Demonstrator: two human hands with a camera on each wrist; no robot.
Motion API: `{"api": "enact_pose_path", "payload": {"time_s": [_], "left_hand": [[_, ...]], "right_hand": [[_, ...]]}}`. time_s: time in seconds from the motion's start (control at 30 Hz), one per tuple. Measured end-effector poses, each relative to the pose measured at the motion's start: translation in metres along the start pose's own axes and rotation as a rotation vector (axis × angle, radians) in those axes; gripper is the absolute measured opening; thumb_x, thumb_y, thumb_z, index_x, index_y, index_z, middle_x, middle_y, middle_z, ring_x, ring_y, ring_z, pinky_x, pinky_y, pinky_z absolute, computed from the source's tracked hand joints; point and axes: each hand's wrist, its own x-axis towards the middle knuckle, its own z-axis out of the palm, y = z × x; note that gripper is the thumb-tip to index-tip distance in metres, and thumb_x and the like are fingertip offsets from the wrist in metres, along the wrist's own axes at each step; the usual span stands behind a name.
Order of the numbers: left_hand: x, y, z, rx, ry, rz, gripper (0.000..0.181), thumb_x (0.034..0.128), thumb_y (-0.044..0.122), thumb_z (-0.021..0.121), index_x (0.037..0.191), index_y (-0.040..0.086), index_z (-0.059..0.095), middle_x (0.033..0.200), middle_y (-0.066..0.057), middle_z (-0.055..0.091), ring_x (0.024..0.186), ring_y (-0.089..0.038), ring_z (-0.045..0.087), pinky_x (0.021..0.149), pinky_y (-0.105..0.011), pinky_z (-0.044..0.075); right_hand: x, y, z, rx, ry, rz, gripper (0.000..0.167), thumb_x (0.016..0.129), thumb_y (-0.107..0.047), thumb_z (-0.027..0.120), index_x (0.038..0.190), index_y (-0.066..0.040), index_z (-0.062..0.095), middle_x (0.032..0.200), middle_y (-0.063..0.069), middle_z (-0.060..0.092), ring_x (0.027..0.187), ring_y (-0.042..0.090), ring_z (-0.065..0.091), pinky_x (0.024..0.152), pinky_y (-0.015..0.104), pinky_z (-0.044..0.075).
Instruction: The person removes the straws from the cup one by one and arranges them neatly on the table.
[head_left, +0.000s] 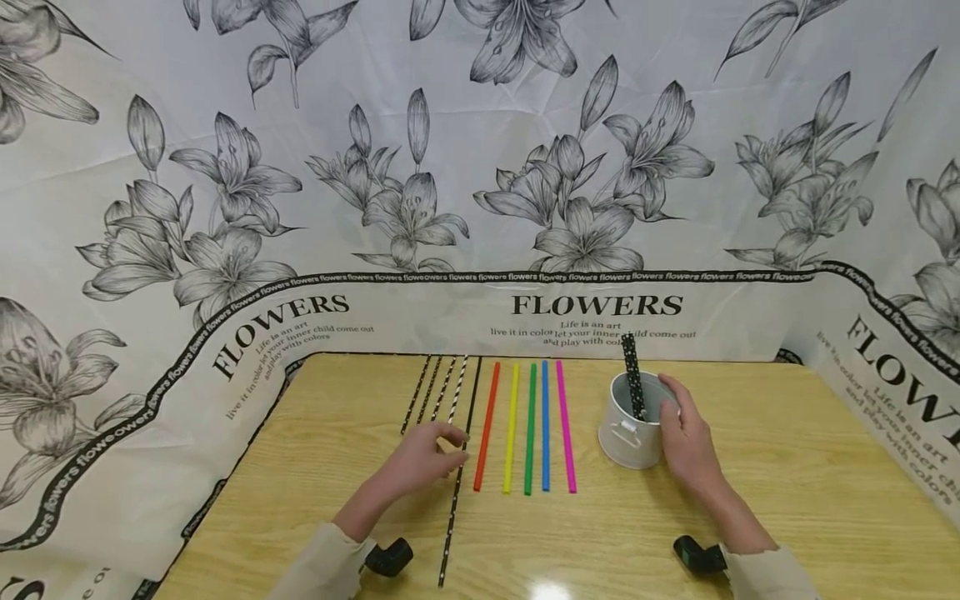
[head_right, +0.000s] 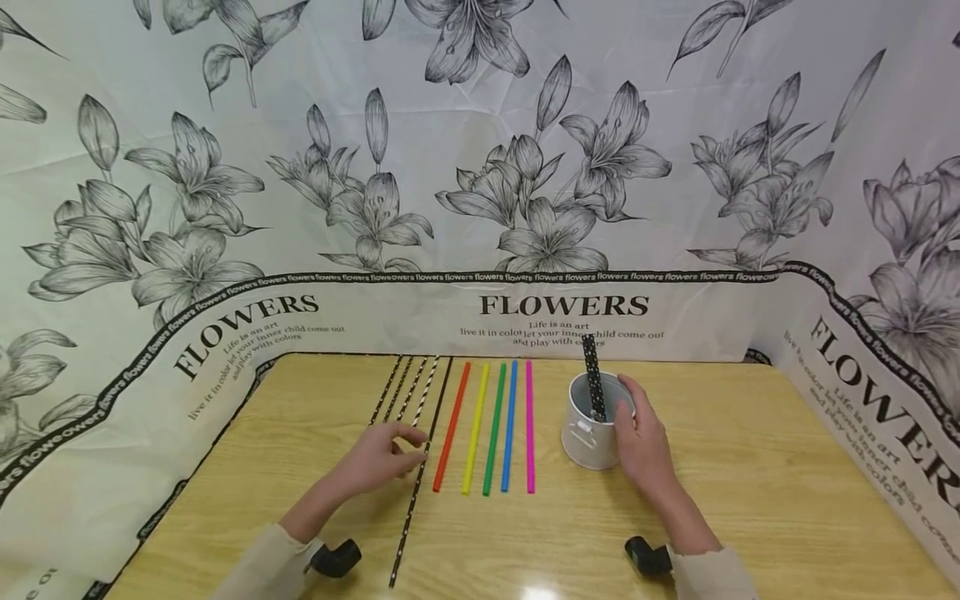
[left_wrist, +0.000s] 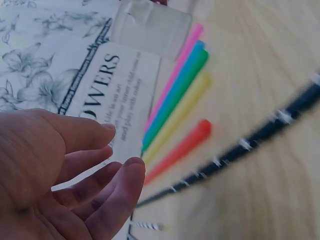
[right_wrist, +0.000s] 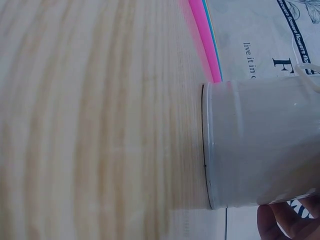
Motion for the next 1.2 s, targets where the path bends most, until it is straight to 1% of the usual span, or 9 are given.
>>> {"api": "enact_pose_path", "payload": {"time_s": [0.13,0.27,0.33,0.43,0.57,0.67,0.83,1.07,1.2], "left_hand": [[0.016,0.021,0.008,0.046,-0.030,0.044,0.029,0.0937,0.016,0.066,0.118,0.001,0.067,0.111,-0.014,0.065,0.067,-0.015,0.061,0.054,-0.028,0.050],[0.034,0.039,0.023,0.060,-0.064,0.082,0.026,0.0925,0.018,0.068,0.115,0.005,0.070,0.108,-0.009,0.067,0.070,-0.010,0.058,0.058,-0.026,0.050],[0.042,0.046,0.032,0.048,-0.078,0.097,0.024,0.0920,0.018,0.069,0.113,0.006,0.071,0.106,-0.005,0.067,0.072,-0.008,0.059,0.060,-0.025,0.051],[0.052,0.055,0.046,0.009,-0.101,0.115,0.024,0.0917,0.017,0.069,0.113,0.007,0.071,0.103,-0.001,0.067,0.069,-0.007,0.059,0.060,-0.024,0.050],[0.064,0.070,0.065,-0.029,-0.105,0.138,0.021,0.0911,0.015,0.070,0.110,0.007,0.071,0.103,-0.003,0.067,0.066,-0.008,0.057,0.058,-0.023,0.049],[0.073,0.079,0.081,-0.054,-0.076,0.143,0.018,0.0905,0.014,0.070,0.107,0.009,0.072,0.101,-0.003,0.068,0.067,-0.007,0.057,0.059,-0.021,0.050],[0.086,0.088,0.106,-0.114,0.007,0.167,0.019,0.0895,0.016,0.072,0.107,0.009,0.072,0.102,-0.004,0.069,0.066,-0.002,0.058,0.059,-0.019,0.050],[0.094,0.105,0.135,-0.213,0.171,0.282,0.022,0.0854,0.014,0.076,0.106,0.010,0.073,0.094,0.002,0.068,0.060,0.001,0.057,0.054,-0.017,0.051],[0.095,0.116,0.147,-0.260,0.217,0.329,0.028,0.0851,0.014,0.077,0.112,0.008,0.072,0.095,0.002,0.064,0.065,0.002,0.057,0.057,-0.016,0.051]], "right_hand": [[-0.002,0.000,-0.002,0.001,-0.003,0.001,0.050,0.107,-0.030,0.023,0.153,-0.009,0.025,0.149,0.028,0.033,0.132,0.050,0.032,0.100,0.068,0.029],[-0.003,-0.002,-0.001,0.008,-0.007,0.002,0.050,0.107,-0.030,0.023,0.153,-0.009,0.024,0.149,0.027,0.032,0.132,0.050,0.032,0.100,0.068,0.029],[-0.003,-0.003,0.000,0.011,-0.006,0.005,0.050,0.107,-0.030,0.024,0.153,-0.009,0.025,0.149,0.028,0.033,0.132,0.050,0.032,0.101,0.068,0.029],[-0.003,-0.005,0.001,0.010,-0.004,0.005,0.049,0.107,-0.029,0.024,0.152,-0.009,0.026,0.148,0.028,0.033,0.132,0.050,0.032,0.101,0.067,0.029],[-0.004,-0.007,0.001,0.005,-0.001,0.013,0.049,0.107,-0.029,0.024,0.152,-0.009,0.026,0.149,0.027,0.033,0.133,0.049,0.032,0.102,0.066,0.029],[-0.004,-0.006,0.000,-0.005,0.003,0.020,0.049,0.107,-0.029,0.023,0.153,-0.009,0.025,0.149,0.027,0.033,0.133,0.049,0.032,0.101,0.067,0.029],[-0.003,-0.003,0.000,-0.015,0.013,0.013,0.050,0.107,-0.030,0.023,0.153,-0.009,0.025,0.149,0.027,0.034,0.133,0.049,0.032,0.101,0.067,0.030],[-0.004,-0.002,-0.002,-0.014,0.015,-0.004,0.050,0.107,-0.030,0.024,0.152,-0.008,0.025,0.147,0.029,0.035,0.130,0.050,0.036,0.098,0.068,0.032],[-0.005,-0.004,-0.001,-0.021,0.014,-0.018,0.049,0.107,-0.028,0.025,0.152,-0.009,0.026,0.146,0.030,0.035,0.128,0.050,0.038,0.096,0.067,0.035]]}}
